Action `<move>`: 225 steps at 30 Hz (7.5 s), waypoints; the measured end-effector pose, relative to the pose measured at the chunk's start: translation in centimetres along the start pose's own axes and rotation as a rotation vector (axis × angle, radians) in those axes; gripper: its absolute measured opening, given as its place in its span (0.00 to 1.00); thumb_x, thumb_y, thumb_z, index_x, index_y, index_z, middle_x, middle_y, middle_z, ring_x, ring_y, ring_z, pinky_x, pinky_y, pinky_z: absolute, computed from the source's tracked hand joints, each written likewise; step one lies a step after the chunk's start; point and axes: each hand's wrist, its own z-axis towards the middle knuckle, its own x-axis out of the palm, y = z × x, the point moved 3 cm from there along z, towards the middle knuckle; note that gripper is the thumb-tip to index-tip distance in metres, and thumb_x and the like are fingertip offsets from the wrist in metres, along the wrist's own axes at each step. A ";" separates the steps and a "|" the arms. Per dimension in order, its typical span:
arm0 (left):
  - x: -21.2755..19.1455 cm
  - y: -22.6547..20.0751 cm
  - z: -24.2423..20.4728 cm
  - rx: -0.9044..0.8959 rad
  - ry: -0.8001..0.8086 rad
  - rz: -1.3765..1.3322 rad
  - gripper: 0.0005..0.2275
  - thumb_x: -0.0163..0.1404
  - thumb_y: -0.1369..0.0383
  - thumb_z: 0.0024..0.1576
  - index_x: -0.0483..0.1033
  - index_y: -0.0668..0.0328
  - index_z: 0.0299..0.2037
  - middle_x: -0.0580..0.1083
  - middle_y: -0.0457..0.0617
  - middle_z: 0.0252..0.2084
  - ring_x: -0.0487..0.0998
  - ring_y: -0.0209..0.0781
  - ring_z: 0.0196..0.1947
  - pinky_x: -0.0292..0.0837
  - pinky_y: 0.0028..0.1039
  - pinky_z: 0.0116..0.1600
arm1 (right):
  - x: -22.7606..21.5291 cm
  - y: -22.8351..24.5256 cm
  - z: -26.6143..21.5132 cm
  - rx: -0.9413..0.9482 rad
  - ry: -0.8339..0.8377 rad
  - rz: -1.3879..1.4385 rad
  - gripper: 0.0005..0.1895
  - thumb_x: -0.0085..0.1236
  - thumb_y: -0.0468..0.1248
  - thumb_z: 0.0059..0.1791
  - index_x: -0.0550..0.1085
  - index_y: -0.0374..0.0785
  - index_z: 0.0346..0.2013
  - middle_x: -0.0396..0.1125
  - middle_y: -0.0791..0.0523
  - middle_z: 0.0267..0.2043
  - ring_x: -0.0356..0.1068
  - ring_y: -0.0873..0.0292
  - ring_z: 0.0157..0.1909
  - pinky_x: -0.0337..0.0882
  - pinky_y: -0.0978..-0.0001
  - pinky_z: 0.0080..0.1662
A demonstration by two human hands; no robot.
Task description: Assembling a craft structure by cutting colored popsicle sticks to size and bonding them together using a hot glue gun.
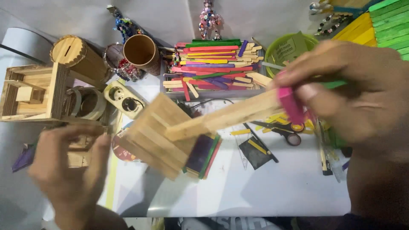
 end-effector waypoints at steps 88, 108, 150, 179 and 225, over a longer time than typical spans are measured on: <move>1.5 7.1 -14.9 -0.130 -0.045 0.120 0.13 0.57 0.78 0.64 0.71 0.66 0.57 0.69 0.62 0.52 0.73 0.51 0.44 0.75 0.32 0.37 | 10.0 -6.2 -8.7 -0.176 0.538 -0.007 0.15 0.62 0.40 0.46 0.78 0.41 0.47 0.79 0.60 0.39 0.79 0.61 0.38 0.78 0.66 0.47; 2.4 4.0 -9.4 0.243 0.021 -0.142 0.10 0.65 0.84 0.54 0.79 0.72 0.43 0.81 0.66 0.43 0.86 0.52 0.40 0.86 0.31 0.47 | 8.8 -11.0 -11.0 0.000 0.511 -0.102 0.17 0.64 0.42 0.45 0.80 0.47 0.48 0.80 0.64 0.43 0.79 0.62 0.42 0.76 0.69 0.45; 17.6 -7.0 -3.8 0.619 1.000 0.083 0.26 0.54 0.82 0.45 0.71 0.55 0.56 0.73 0.49 0.38 0.80 0.51 0.30 0.78 0.39 0.32 | 11.2 -13.9 -11.5 -0.189 0.436 -0.328 0.02 0.61 0.35 0.52 0.79 0.43 0.35 0.70 0.58 0.34 0.69 0.56 0.38 0.71 0.64 0.36; 5.1 -3.8 10.2 0.217 0.843 -0.532 0.08 0.53 0.72 0.59 0.74 0.70 0.43 0.79 0.55 0.42 0.82 0.42 0.42 0.81 0.28 0.47 | 17.1 -11.0 -3.7 0.269 0.898 -0.321 0.34 0.53 0.30 0.49 0.61 0.49 0.71 0.61 0.49 0.58 0.64 0.51 0.58 0.75 0.55 0.53; 11.8 -2.8 8.6 -0.053 1.287 -0.131 0.04 0.46 0.71 0.62 0.70 0.59 0.35 0.68 0.48 0.23 0.64 0.42 0.24 0.57 0.36 0.29 | 9.8 -15.6 -6.9 0.534 0.456 0.420 0.20 0.51 0.26 0.49 0.73 0.35 0.57 0.56 0.52 0.57 0.64 0.50 0.64 0.84 0.59 0.61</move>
